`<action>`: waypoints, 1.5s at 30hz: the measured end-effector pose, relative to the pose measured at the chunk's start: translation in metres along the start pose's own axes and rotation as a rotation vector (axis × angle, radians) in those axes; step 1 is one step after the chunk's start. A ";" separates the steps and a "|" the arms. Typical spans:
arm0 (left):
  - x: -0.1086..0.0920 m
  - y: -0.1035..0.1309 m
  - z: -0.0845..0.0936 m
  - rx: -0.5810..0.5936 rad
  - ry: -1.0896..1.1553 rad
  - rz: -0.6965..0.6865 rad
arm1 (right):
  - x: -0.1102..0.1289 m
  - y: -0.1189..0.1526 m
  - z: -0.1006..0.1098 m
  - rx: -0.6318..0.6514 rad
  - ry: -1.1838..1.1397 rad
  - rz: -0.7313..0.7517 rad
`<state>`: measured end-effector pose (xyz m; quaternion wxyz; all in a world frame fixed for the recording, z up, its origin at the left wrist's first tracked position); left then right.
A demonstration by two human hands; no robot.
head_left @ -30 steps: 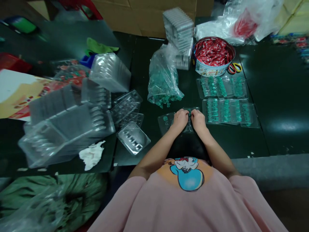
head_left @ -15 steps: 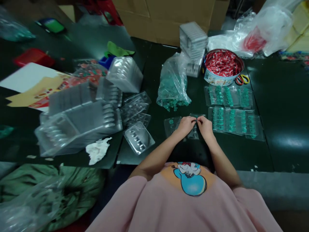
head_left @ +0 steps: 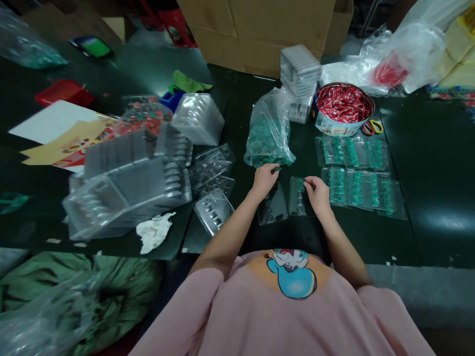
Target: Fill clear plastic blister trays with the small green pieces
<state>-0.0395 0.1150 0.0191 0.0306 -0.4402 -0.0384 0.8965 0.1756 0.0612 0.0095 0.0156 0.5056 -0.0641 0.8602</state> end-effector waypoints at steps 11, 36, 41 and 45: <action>-0.051 0.052 -0.033 0.096 0.395 0.000 | 0.007 0.008 -0.018 0.122 -0.553 -0.207; -0.046 0.045 -0.040 0.478 1.059 0.237 | 0.019 0.003 -0.015 0.368 -0.579 -0.123; -0.040 0.044 -0.039 0.507 1.101 0.355 | 0.019 -0.003 -0.014 0.317 -0.594 -0.123; -0.035 0.045 -0.043 0.519 1.168 0.394 | 0.018 -0.006 -0.007 0.194 -0.602 -0.130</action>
Point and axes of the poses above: each hand's wrist, its own y-axis away from the middle knuckle, its own z-axis out of the back of the hand, x = y × z, the point moved 7 cm from there along -y, towards the middle knuckle, and after that the axes turned 3 degrees about -z, right-handed, at the moved point
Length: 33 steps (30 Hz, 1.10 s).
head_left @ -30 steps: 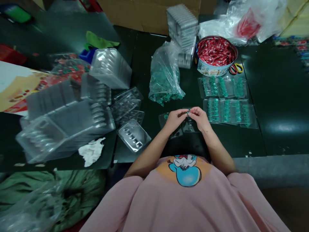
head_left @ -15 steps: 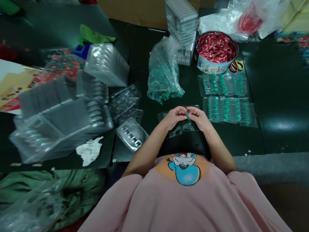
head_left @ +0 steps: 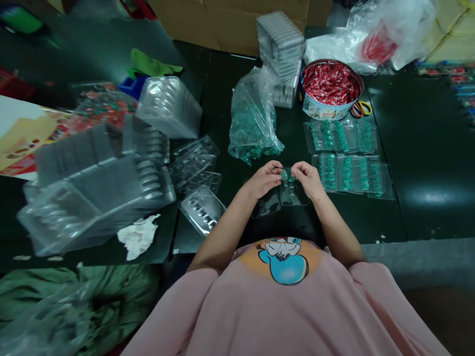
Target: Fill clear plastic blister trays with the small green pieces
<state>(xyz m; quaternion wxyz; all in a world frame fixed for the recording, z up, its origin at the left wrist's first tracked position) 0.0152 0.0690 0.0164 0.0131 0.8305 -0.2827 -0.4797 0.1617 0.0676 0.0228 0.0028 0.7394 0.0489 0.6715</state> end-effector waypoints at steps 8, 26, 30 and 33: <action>0.000 -0.001 -0.005 0.001 -0.052 -0.056 | 0.002 0.007 -0.015 0.110 -0.188 -0.176; 0.004 -0.008 -0.006 -0.145 -0.201 -0.141 | -0.013 0.009 -0.004 -0.066 -0.354 -0.212; 0.004 -0.007 -0.010 -0.192 -0.330 -0.231 | -0.015 0.009 0.004 -0.125 -0.248 -0.160; 0.000 -0.007 -0.009 -0.241 -0.502 -0.292 | -0.015 0.010 0.010 -0.140 -0.157 -0.123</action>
Point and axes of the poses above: each hand's wrist, its own y-axis away from the middle knuckle, its own z-axis out of the back of the hand, x = y × z, the point moved 7 cm from there along -y, towards the middle knuckle, and after that the axes turned 3 degrees about -z, right-handed, at the moved point
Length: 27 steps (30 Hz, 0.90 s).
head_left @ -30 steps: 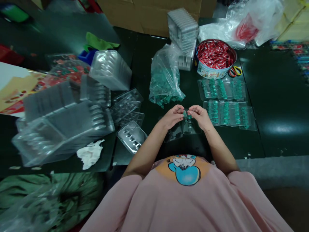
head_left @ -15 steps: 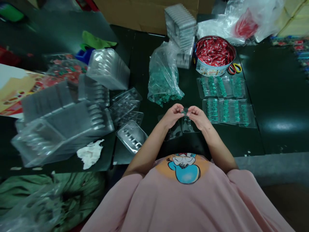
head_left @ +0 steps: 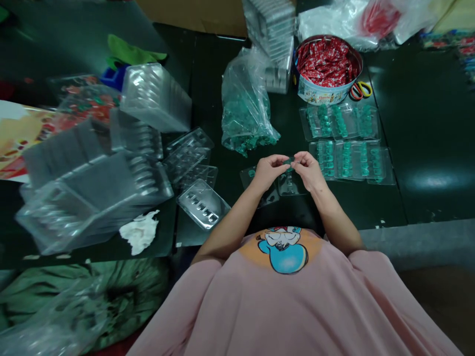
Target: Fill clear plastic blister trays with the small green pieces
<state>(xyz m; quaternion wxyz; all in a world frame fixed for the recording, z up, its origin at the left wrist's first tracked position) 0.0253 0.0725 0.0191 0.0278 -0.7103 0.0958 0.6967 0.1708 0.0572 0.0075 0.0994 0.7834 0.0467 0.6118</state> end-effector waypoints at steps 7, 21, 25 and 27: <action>0.008 0.004 -0.002 0.072 -0.319 -0.083 | 0.000 0.002 0.025 -0.058 0.102 0.045; 0.028 0.009 -0.015 0.142 -0.578 -0.230 | -0.009 0.005 0.029 -0.024 0.317 0.122; 0.033 0.008 -0.016 0.143 -0.624 -0.205 | -0.008 0.007 0.022 0.014 0.524 0.192; 0.034 0.007 -0.017 0.145 -0.623 -0.190 | -0.006 0.009 0.016 0.032 0.632 0.239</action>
Point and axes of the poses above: each hand's wrist, its own y-axis away from the middle knuckle, its own z-axis out of the back of the hand, x = y × z, the point moved 7 cm from there along -y, towards the middle knuckle, and after that the axes turned 3 degrees about -z, right-handed, at the moved point
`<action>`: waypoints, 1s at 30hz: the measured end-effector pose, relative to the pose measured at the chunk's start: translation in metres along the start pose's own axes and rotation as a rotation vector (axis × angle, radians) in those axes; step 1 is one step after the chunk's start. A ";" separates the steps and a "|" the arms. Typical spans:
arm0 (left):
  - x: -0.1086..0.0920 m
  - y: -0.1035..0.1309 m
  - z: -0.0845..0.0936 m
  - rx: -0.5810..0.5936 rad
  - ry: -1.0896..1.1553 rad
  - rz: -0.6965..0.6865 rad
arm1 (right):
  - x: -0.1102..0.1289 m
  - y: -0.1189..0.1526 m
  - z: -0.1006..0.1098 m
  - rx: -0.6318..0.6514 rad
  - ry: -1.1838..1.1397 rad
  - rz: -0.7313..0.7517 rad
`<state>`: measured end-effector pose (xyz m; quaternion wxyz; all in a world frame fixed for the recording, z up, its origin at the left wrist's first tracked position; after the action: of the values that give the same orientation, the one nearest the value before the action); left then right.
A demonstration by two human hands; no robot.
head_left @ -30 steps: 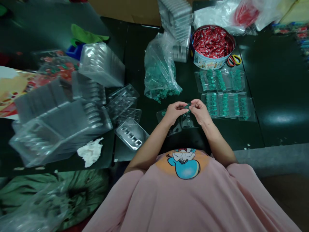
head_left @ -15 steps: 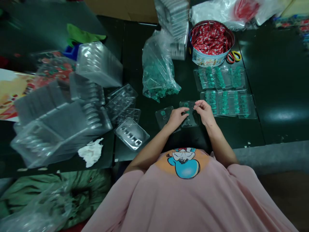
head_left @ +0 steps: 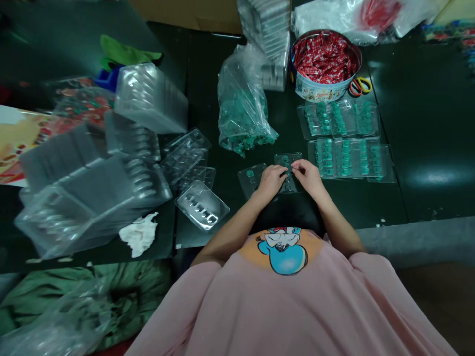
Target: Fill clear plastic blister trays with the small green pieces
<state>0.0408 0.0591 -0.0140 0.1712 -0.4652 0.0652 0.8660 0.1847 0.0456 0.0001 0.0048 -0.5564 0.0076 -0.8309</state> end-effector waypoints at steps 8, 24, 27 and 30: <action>-0.005 0.004 0.023 0.006 -0.125 -0.053 | 0.010 0.002 -0.019 0.114 0.242 0.076; -0.006 0.013 0.033 -0.053 0.090 0.092 | 0.024 0.000 -0.018 0.043 0.277 0.219; 0.001 0.019 0.035 -0.071 0.552 0.289 | 0.044 0.004 -0.019 -0.016 0.198 0.280; 0.010 0.026 0.033 -0.094 0.993 0.493 | 0.067 0.006 -0.028 -0.035 0.249 0.411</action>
<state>0.0010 0.0461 -0.0047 -0.1088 -0.7956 0.2064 0.5591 0.1329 0.0388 0.0516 0.1632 -0.4365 0.1354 -0.8744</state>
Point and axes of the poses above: each hand's wrist, its own y-axis away from the middle knuckle, its own z-axis out of the back of the hand, x = y × z, the point moved 7 cm from there along -y, towards the middle knuckle, and after that the axes turned 3 degrees about -z, right-handed, at the moved point
